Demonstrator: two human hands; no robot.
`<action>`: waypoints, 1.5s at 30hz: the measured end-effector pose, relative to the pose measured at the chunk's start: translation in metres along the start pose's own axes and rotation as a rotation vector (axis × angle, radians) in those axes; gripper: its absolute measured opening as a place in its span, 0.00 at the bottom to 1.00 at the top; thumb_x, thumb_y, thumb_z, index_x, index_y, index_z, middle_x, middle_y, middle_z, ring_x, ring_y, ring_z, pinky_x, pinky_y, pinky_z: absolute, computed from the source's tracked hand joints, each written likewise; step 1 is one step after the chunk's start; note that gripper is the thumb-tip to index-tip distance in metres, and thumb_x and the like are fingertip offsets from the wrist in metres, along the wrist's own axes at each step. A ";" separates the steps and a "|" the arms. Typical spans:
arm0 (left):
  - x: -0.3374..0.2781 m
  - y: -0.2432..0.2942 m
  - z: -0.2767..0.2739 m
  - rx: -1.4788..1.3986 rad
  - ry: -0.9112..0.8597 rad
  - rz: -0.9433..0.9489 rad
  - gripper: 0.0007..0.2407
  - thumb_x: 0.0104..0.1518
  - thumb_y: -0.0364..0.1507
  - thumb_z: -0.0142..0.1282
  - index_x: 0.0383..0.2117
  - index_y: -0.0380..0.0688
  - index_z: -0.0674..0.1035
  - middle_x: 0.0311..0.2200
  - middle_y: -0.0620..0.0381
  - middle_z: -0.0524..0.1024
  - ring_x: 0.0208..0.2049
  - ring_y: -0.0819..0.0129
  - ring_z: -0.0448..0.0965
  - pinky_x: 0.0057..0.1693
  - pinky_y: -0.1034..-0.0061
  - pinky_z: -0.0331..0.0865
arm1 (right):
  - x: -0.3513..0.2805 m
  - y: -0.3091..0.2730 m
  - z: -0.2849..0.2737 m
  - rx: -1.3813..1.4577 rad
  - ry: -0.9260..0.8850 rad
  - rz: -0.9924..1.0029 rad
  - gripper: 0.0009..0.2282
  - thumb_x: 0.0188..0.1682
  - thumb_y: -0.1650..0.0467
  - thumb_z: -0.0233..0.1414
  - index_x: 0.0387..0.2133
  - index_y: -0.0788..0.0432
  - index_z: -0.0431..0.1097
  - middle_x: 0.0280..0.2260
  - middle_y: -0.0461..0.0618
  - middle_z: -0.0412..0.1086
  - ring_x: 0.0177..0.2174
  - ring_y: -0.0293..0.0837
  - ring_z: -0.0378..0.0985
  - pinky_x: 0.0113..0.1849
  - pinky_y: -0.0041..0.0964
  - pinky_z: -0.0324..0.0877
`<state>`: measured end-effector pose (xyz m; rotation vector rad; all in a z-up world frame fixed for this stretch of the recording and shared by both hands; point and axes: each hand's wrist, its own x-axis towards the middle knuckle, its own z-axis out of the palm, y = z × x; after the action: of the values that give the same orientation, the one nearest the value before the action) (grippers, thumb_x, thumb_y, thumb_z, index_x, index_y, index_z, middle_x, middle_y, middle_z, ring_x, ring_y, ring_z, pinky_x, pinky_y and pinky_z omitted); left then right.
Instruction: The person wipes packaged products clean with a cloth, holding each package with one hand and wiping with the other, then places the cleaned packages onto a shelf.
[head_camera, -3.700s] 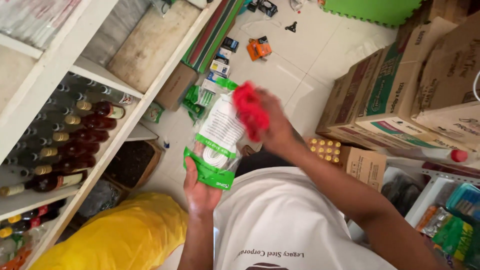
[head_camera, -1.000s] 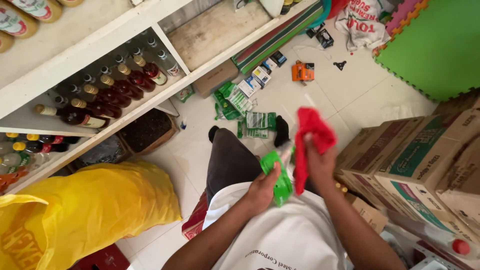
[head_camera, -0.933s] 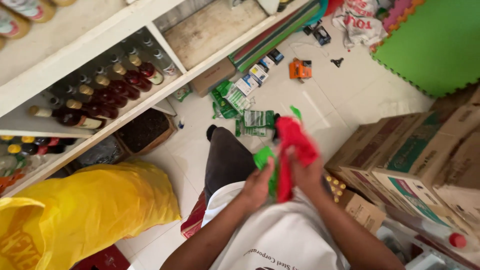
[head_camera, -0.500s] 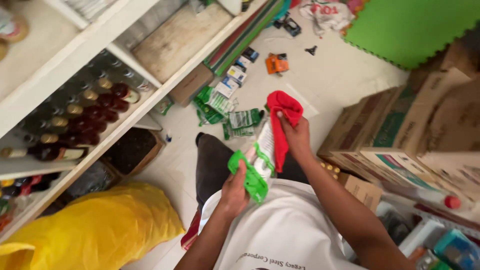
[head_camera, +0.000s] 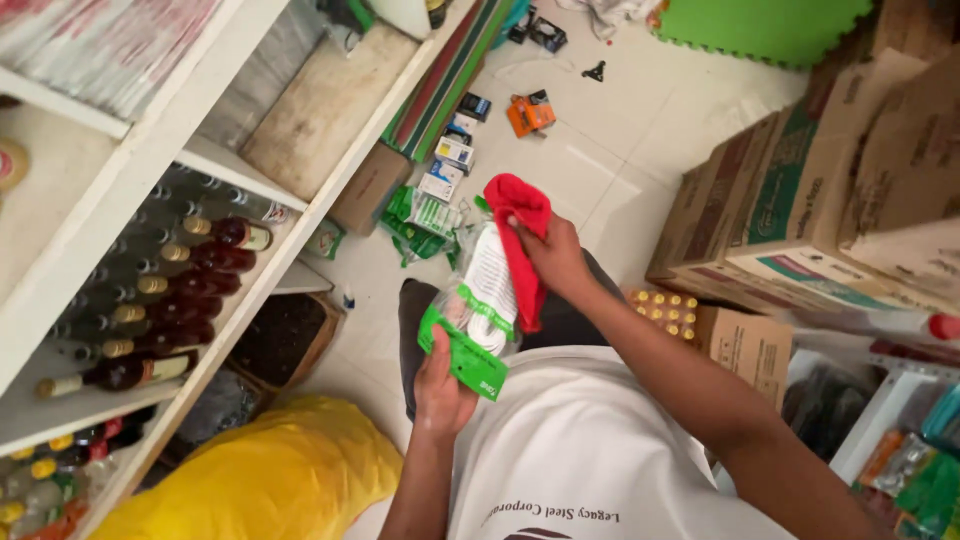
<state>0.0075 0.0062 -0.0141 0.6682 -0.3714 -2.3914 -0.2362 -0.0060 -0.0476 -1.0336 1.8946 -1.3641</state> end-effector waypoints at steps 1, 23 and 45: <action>-0.001 0.004 0.008 0.006 -0.007 -0.010 0.27 0.67 0.44 0.42 0.68 0.40 0.62 0.63 0.56 0.68 0.62 0.62 0.69 0.66 0.63 0.62 | -0.004 0.000 0.002 0.001 0.013 0.002 0.11 0.57 0.69 0.54 0.48 0.64 0.74 0.39 0.56 0.80 0.40 0.41 0.79 0.45 0.39 0.74; 0.007 0.034 0.024 -0.055 -0.017 0.149 0.28 0.68 0.46 0.40 0.71 0.47 0.59 0.66 0.54 0.65 0.63 0.57 0.66 0.66 0.57 0.60 | -0.049 -0.049 0.028 0.001 -0.130 -0.241 0.20 0.56 0.68 0.51 0.62 0.57 0.63 0.63 0.60 0.64 0.65 0.59 0.64 0.64 0.49 0.60; 0.004 0.038 0.021 -0.292 -0.193 0.123 0.25 0.73 0.45 0.35 0.71 0.47 0.62 0.65 0.49 0.66 0.63 0.54 0.67 0.68 0.54 0.60 | -0.086 -0.078 0.011 -0.262 -0.444 -0.636 0.25 0.41 0.71 0.56 0.57 0.56 0.67 0.65 0.61 0.57 0.67 0.64 0.51 0.65 0.59 0.46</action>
<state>0.0116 -0.0233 0.0176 0.2753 -0.1326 -2.3341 -0.1614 0.0474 0.0242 -2.0066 1.4833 -1.0690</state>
